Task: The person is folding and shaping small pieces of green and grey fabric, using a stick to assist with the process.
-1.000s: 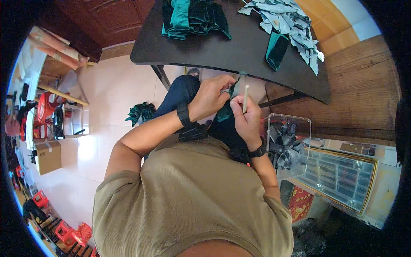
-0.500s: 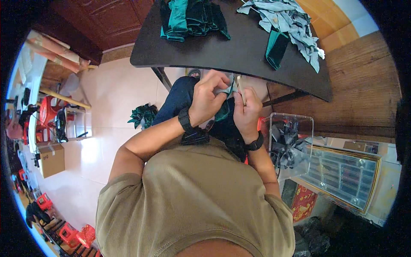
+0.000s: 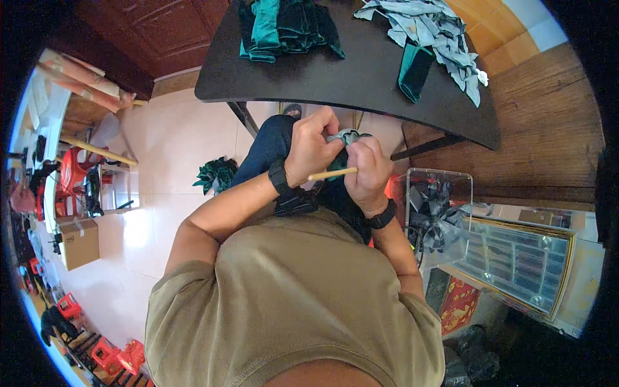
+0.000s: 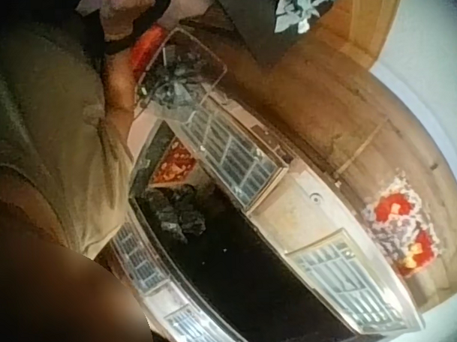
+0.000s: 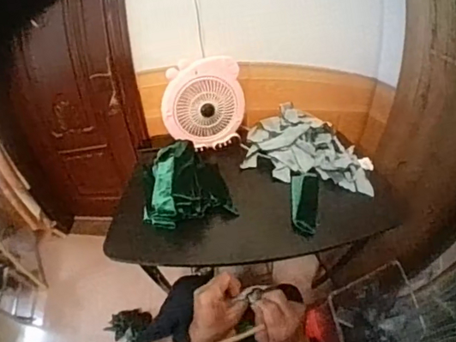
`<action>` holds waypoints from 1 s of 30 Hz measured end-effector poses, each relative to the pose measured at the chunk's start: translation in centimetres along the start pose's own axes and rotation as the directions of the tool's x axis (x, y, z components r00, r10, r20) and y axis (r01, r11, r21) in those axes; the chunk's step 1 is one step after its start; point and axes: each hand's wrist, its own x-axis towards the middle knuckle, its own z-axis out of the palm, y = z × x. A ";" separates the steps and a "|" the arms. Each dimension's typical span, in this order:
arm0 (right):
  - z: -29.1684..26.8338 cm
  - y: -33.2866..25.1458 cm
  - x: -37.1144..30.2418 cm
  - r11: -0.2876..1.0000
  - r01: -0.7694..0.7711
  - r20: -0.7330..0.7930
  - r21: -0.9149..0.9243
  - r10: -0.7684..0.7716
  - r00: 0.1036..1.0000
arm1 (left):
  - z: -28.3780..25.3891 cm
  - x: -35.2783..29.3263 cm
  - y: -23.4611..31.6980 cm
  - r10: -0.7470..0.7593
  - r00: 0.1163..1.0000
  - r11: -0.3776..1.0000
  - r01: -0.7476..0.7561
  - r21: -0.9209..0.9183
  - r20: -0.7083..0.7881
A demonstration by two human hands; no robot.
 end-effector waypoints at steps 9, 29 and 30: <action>-0.2 0.4 -0.5 0.996 0.073 0.005 -0.058 -0.072 0.997 | 0.4 0.1 0.1 0.044 0.992 0.999 -0.041 -0.025 0.121; 0.0 0.7 -0.4 0.973 -0.038 -0.045 0.226 0.049 0.998 | 1.2 -0.5 -0.1 0.040 0.999 0.983 -0.043 -0.180 -0.020; 0.0 0.7 -0.5 0.972 -0.032 -0.054 0.234 0.046 0.997 | 1.2 -0.7 -0.1 -0.096 0.994 0.977 0.102 -0.186 0.042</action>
